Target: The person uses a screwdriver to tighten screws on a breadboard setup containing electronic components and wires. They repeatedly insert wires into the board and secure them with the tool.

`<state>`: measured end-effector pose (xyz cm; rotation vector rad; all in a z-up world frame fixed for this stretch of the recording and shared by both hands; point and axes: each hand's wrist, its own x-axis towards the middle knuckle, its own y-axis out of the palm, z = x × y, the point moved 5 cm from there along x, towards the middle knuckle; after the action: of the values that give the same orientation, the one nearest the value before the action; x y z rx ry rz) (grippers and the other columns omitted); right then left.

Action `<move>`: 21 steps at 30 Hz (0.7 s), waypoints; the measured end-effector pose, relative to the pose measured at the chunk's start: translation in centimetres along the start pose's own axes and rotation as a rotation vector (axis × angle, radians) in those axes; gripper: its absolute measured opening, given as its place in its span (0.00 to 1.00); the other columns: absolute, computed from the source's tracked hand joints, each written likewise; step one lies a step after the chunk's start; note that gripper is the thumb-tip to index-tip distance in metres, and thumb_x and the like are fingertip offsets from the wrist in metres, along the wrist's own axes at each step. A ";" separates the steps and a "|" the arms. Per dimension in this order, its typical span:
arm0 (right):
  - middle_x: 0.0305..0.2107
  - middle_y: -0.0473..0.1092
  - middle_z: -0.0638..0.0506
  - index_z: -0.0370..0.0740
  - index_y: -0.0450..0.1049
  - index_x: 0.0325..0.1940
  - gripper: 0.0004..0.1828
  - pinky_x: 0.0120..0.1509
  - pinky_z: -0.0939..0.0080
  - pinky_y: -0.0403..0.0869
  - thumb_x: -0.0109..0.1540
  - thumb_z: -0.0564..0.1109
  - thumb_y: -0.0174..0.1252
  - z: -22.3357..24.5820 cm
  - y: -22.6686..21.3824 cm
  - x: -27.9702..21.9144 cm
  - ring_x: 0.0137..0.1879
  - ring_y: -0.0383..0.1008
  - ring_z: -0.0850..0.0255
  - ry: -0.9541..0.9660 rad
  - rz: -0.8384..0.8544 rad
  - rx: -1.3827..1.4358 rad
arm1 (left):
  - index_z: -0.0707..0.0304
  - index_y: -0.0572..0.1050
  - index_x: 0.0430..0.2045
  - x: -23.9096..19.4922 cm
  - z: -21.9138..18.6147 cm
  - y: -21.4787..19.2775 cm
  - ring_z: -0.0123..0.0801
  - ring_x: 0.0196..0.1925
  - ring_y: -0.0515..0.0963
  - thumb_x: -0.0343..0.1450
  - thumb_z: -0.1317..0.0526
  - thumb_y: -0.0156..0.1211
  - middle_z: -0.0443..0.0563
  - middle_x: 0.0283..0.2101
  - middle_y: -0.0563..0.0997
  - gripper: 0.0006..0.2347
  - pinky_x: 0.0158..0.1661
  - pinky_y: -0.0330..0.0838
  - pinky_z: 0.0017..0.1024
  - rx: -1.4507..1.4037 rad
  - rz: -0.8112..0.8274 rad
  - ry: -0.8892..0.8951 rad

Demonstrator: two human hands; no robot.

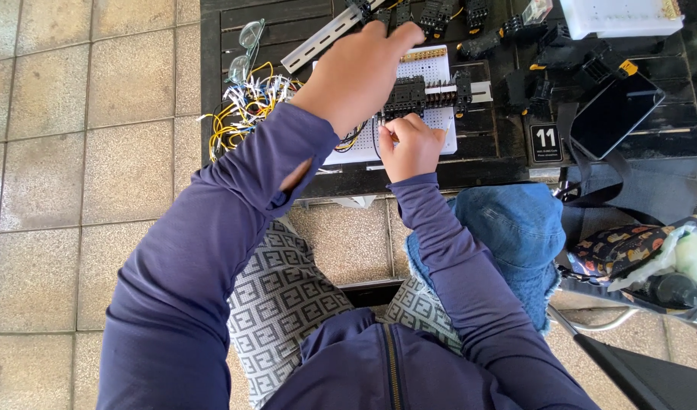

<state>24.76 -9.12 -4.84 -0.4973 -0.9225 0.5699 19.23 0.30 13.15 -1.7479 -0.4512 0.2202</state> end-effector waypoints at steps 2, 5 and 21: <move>0.23 0.65 0.59 0.52 0.71 0.23 0.14 0.39 0.52 0.57 0.58 0.43 0.69 -0.2 0.1 -0.1 0.25 0.65 0.56 -0.002 -0.009 -0.005 | 0.51 0.66 0.58 0.0 -0.7 -0.5 0.60 0.34 0.71 0.59 0.82 0.45 0.60 0.40 0.72 0.32 0.30 0.66 0.50 -0.048 0.019 0.106; 0.23 0.66 0.59 0.52 0.71 0.23 0.13 0.39 0.52 0.57 0.57 0.43 0.69 -0.3 0.2 -0.1 0.25 0.65 0.56 -0.003 -0.016 -0.005 | 0.52 0.63 0.58 0.1 -0.8 0.0 0.57 0.33 0.71 0.60 0.75 0.52 0.62 0.42 0.71 0.30 0.27 0.67 0.49 -0.024 0.058 0.092; 0.23 0.66 0.59 0.52 0.70 0.22 0.14 0.38 0.52 0.56 0.58 0.43 0.68 -0.5 0.3 0.0 0.25 0.64 0.57 0.001 0.003 0.014 | 0.53 0.64 0.55 0.9 -1.3 0.4 0.65 0.21 0.75 0.68 0.75 0.45 0.65 0.30 0.75 0.22 0.18 0.64 0.54 0.029 -0.010 0.014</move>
<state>25.12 -8.99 -5.23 -0.4863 -0.9161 0.5784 20.67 -0.56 13.13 -1.7177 -0.4440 0.2066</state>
